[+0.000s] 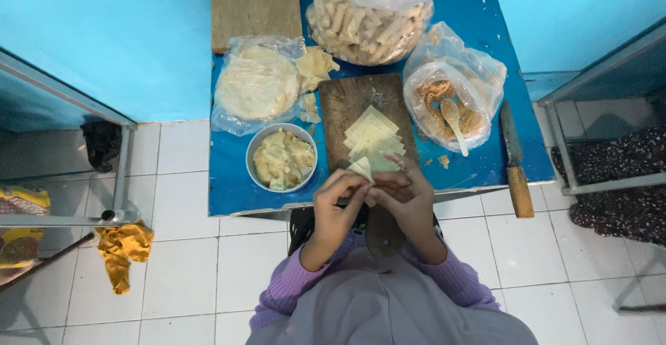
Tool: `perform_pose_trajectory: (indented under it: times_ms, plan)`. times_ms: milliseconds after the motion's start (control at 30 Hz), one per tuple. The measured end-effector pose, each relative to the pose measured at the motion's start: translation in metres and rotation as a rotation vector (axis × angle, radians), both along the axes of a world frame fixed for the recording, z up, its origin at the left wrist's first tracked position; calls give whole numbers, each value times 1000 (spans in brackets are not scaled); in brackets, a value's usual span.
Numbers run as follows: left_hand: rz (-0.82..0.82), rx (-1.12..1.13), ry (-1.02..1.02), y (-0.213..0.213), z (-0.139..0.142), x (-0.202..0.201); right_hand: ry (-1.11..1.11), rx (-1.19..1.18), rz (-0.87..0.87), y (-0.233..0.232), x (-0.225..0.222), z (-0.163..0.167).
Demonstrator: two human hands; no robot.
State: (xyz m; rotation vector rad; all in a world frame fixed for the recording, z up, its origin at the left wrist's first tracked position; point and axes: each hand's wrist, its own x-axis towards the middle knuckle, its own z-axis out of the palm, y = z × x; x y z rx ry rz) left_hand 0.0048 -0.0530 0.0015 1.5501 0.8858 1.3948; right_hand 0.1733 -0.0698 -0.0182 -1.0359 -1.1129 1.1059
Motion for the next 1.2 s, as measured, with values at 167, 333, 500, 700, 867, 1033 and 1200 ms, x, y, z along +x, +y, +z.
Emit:
perform_pose_trajectory:
  times_ms: [167,333,500,700,867,1033,1200]
  plan:
    - [-65,-97,-106,-4,9,3,32,-33,-67,-1,-1,-2]
    - [-49,-71,-76,-3,3,6,-155,197,-117,-9,-9,-5]
    - [-36,-114,-147,-3,-19,6,-43,68,-156,-5,-4,-9]
    - [-14,-208,-383,0,-53,0,699,-172,-11,16,15,-12]
    - [-47,-342,-700,0,-60,-6,686,-108,-79,17,33,-12]
    - [35,-301,-712,-3,-60,-11,245,358,-360,20,39,-8]
    - [86,-281,-712,0,-57,-16,-803,641,-339,27,24,5]
